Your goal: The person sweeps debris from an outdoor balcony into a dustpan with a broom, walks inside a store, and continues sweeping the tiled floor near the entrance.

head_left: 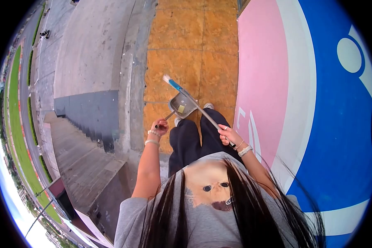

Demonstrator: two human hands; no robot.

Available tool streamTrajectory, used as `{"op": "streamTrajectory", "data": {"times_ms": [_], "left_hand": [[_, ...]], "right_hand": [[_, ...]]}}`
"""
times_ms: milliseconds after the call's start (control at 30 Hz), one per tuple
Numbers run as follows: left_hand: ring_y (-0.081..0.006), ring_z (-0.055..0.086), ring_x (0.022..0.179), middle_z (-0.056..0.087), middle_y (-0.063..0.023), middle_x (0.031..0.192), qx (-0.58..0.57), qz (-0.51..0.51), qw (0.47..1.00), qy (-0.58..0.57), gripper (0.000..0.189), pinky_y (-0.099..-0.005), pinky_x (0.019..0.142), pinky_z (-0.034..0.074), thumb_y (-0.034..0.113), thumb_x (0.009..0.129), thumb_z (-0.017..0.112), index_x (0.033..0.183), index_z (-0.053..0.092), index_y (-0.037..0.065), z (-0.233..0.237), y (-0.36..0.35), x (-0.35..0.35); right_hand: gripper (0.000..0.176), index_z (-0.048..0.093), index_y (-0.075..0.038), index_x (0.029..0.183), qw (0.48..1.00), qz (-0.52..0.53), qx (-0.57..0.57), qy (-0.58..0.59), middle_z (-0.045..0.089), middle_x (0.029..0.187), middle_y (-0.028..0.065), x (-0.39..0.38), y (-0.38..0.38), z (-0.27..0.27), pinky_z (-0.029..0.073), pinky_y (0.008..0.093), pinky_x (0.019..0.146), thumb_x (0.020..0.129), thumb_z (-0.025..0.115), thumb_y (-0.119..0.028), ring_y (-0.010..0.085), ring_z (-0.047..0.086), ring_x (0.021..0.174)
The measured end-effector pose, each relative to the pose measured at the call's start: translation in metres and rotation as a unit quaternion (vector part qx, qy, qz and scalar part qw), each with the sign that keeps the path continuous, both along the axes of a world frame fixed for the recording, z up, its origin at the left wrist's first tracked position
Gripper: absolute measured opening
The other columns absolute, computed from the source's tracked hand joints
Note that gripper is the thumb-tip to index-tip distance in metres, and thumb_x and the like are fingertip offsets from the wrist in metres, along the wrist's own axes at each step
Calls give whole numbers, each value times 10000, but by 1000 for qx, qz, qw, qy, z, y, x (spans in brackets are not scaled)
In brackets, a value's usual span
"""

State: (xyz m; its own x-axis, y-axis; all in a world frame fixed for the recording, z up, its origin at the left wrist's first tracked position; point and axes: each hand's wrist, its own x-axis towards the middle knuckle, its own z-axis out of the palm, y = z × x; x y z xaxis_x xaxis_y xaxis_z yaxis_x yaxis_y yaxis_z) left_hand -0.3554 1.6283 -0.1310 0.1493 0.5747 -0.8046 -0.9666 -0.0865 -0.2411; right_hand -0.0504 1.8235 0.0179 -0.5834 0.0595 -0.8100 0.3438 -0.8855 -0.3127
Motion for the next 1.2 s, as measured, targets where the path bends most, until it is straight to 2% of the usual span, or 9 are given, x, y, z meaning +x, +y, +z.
{"op": "streamTrajectory", "data": {"times_ms": [267,533,600,667,700,833,1067,1133,1200], "left_hand": [[-50,412,447,398,47,490,90,14,996,-8,237,-211,490,312,71,795,375,560,389,98,34,10,-16],[-65,417,425,414,31,498,123,125,984,-29,246,-221,480,306,76,793,371,549,399,95,88,43,-36],[-63,427,431,410,29,492,135,151,979,-7,258,-222,481,308,93,803,368,546,392,96,107,59,-36],[-62,435,432,414,25,500,152,162,975,-8,262,-221,485,312,102,811,364,551,392,95,117,74,-36],[-61,436,430,416,24,506,156,169,973,4,257,-220,485,314,100,811,363,555,393,93,122,84,-38],[-54,431,423,419,24,518,162,203,965,39,244,-214,488,313,80,806,363,563,385,88,141,121,-48],[-48,416,412,413,19,502,168,252,952,50,240,-203,466,279,27,771,382,539,374,86,161,199,-105],[-47,416,415,411,19,498,165,252,952,55,234,-201,464,278,19,766,380,541,374,85,158,228,-129],[-48,415,425,416,19,501,176,238,954,46,250,-206,475,285,29,771,375,530,377,90,147,258,-158]], "right_hand": [[644,101,-19,1265,993,-11,105,-46,366,512,-10,30,32,14,284,211,321,772,507,-98,70,329,345],[713,57,-14,1267,979,-50,150,-127,392,513,-6,60,91,6,313,212,327,741,535,-69,68,369,361],[674,89,4,1253,973,-51,179,-137,397,512,-6,61,109,4,316,208,324,742,525,-59,65,376,363],[515,221,14,1184,968,-65,195,-146,365,492,-22,59,126,9,287,207,307,753,494,-50,63,354,345],[381,291,22,1065,974,-68,184,-112,388,504,-8,60,138,8,298,209,306,754,498,-54,63,373,353],[157,344,-33,874,979,-110,151,-79,384,496,-2,50,185,-2,274,207,295,777,464,-65,75,371,340],[103,355,-65,778,972,-170,113,-114,397,489,8,6,237,1,265,213,303,797,444,-112,96,371,328],[130,357,-82,718,963,-240,17,-118,395,478,9,7,244,-8,255,220,311,807,435,-136,98,356,317],[162,366,-90,678,956,-266,10,-120,389,469,7,-2,249,-11,254,227,322,815,425,-153,97,335,317]]}}
